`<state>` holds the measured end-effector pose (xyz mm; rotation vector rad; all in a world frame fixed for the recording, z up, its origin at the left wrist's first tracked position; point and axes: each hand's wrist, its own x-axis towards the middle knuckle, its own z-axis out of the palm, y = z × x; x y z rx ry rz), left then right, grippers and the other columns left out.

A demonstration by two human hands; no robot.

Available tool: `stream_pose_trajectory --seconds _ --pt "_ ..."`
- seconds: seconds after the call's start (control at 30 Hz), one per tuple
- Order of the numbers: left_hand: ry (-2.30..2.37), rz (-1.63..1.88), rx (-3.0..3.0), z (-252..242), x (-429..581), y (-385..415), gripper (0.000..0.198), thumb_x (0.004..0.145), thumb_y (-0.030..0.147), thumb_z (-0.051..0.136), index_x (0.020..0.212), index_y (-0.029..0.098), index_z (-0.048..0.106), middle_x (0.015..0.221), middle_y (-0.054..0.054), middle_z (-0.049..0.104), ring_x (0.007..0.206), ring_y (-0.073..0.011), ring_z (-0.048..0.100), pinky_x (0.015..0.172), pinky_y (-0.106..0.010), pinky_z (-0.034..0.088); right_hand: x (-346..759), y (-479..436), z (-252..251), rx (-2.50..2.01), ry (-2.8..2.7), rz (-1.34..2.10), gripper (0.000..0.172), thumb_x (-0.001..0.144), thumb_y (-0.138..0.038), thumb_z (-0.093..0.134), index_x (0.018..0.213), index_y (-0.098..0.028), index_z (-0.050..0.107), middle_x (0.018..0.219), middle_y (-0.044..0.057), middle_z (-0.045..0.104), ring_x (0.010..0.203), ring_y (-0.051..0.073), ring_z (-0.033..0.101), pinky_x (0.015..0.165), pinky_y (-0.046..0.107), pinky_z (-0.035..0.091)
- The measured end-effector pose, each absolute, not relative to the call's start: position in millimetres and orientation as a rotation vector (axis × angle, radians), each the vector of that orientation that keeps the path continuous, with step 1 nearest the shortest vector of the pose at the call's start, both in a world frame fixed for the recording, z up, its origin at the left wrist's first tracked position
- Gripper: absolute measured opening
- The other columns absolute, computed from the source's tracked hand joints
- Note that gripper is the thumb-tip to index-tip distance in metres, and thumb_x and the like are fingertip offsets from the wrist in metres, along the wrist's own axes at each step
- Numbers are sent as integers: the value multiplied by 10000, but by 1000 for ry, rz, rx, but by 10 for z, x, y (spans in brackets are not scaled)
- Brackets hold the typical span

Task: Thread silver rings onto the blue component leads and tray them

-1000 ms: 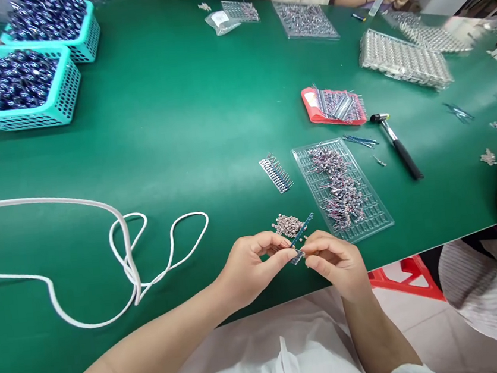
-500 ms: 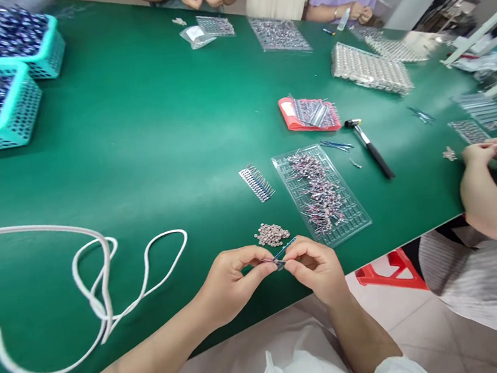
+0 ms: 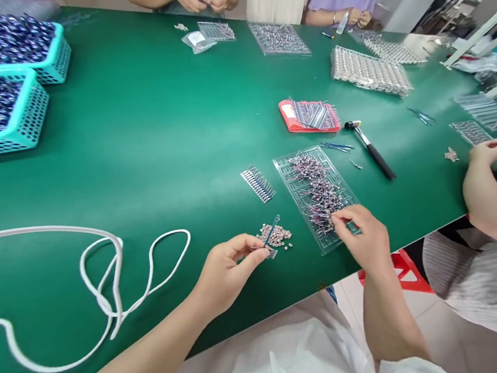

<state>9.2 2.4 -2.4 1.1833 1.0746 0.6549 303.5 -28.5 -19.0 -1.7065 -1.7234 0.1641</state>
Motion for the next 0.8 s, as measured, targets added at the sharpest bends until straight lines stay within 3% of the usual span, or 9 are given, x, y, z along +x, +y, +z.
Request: stream_pose_trajectory --seconds 0.23,0.5,0.8 --pt "1108 747 1018 -47 71 97 203 795 357 755 804 163 694 746 -24 710 719 -162 662 699 -272 537 3065 -207 -284 -1742 -1995 -271 171 935 -253 605 1038 -208 733 937 94 675 874 246 611 770 392 524" --pt "1087 763 975 -79 82 101 162 799 307 761 816 160 695 772 -13 699 740 -141 652 725 -256 527 2355 -424 -265 -1482 -2248 215 132 945 -167 585 984 -217 701 915 66 644 850 204 572 763 370 494" --pt "1096 748 996 -65 93 101 155 787 309 754 814 168 694 774 -12 702 744 -152 660 740 -272 534 2317 -373 -304 -1512 -2250 227 161 933 -134 576 996 -209 705 922 74 615 878 220 534 788 384 483"
